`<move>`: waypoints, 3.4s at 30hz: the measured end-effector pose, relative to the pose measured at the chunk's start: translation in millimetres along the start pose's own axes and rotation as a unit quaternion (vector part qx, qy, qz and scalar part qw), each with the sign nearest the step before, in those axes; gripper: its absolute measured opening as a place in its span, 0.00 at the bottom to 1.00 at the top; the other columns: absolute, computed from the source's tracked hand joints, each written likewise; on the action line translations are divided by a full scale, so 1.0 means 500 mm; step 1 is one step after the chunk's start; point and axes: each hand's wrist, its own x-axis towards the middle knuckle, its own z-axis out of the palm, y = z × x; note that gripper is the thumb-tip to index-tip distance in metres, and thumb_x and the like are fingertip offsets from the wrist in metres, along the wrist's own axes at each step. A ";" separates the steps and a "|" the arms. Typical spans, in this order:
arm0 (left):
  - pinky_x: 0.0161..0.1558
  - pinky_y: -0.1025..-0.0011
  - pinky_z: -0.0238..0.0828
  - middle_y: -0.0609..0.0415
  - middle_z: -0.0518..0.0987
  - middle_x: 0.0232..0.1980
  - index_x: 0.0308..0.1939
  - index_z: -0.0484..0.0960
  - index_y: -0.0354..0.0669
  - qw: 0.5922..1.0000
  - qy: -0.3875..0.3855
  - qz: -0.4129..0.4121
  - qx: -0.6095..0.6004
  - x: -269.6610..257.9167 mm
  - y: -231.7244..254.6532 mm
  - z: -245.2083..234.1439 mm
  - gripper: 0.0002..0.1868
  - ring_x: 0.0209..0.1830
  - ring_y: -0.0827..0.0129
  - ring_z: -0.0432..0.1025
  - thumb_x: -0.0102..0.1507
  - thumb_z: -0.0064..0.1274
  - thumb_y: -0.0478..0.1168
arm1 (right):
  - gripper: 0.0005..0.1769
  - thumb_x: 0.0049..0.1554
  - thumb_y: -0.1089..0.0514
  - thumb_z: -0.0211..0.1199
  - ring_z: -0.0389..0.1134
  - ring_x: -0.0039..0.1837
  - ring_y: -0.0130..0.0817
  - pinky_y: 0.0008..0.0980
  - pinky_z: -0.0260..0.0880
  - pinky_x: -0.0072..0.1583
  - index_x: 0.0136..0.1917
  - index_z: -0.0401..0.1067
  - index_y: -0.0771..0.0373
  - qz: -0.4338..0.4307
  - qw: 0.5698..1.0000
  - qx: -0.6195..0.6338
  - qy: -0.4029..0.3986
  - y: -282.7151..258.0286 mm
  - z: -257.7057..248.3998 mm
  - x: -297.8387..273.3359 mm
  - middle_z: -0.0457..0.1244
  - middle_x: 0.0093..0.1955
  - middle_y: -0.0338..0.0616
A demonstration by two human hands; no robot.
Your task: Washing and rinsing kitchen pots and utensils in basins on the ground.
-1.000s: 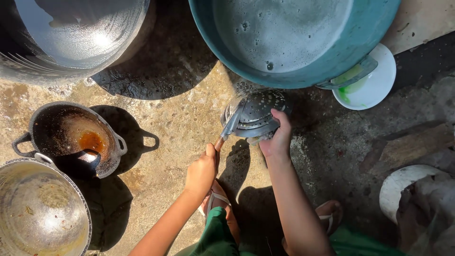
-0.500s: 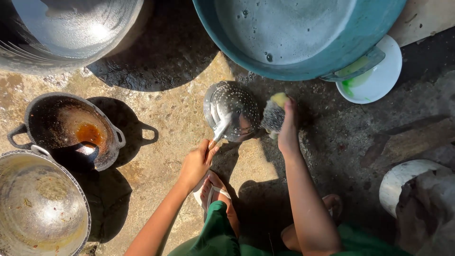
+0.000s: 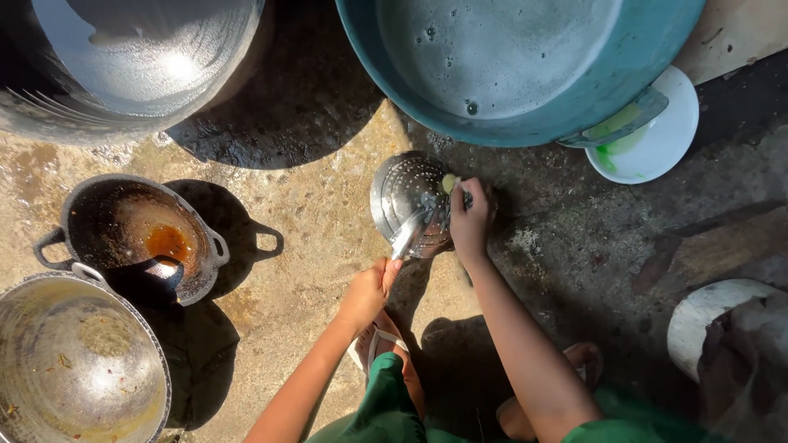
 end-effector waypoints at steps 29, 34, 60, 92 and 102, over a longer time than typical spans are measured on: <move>0.36 0.50 0.75 0.38 0.81 0.30 0.40 0.75 0.42 0.985 0.048 0.001 0.166 -0.019 0.063 -0.033 0.29 0.33 0.41 0.78 0.69 0.37 0.65 | 0.09 0.63 0.55 0.61 0.69 0.53 0.37 0.49 0.59 0.69 0.45 0.74 0.61 -0.217 0.916 -0.069 -0.330 -0.083 -0.075 0.169 0.69 0.46 0.41; 0.39 0.53 0.71 0.35 0.78 0.28 0.41 0.77 0.40 0.999 0.029 -0.021 0.008 -0.016 0.076 -0.047 0.29 0.33 0.40 0.77 0.68 0.39 0.64 | 0.08 0.64 0.54 0.58 0.69 0.54 0.28 0.41 0.67 0.60 0.49 0.70 0.60 0.029 0.980 0.028 -0.197 -0.050 -0.081 0.111 0.68 0.48 0.40; 0.32 0.55 0.70 0.38 0.75 0.24 0.41 0.76 0.38 0.992 0.124 0.024 -0.019 -0.082 0.062 -0.057 0.24 0.26 0.46 0.74 0.71 0.43 0.58 | 0.10 0.67 0.54 0.58 0.64 0.49 0.30 0.36 0.69 0.52 0.47 0.69 0.61 -0.176 0.981 0.085 0.003 -0.270 -0.145 0.042 0.64 0.48 0.41; 0.23 0.66 0.66 0.49 0.76 0.22 0.60 0.70 0.42 0.972 0.002 0.234 0.032 0.006 0.397 -0.198 0.25 0.18 0.63 0.73 0.69 0.40 0.57 | 0.20 0.50 0.50 0.73 0.72 0.46 0.39 0.43 0.80 0.52 0.51 0.73 0.62 0.153 0.786 0.587 -0.121 -0.467 -0.315 0.313 0.68 0.44 0.45; 0.28 0.60 0.69 0.48 0.77 0.26 0.46 0.67 0.39 0.973 -0.043 0.225 -0.009 0.086 0.507 -0.171 0.21 0.22 0.63 0.72 0.73 0.36 0.55 | 0.13 0.58 0.54 0.70 0.72 0.45 0.38 0.37 0.76 0.51 0.51 0.74 0.63 0.155 0.789 0.567 -0.179 -0.427 -0.329 0.459 0.69 0.45 0.47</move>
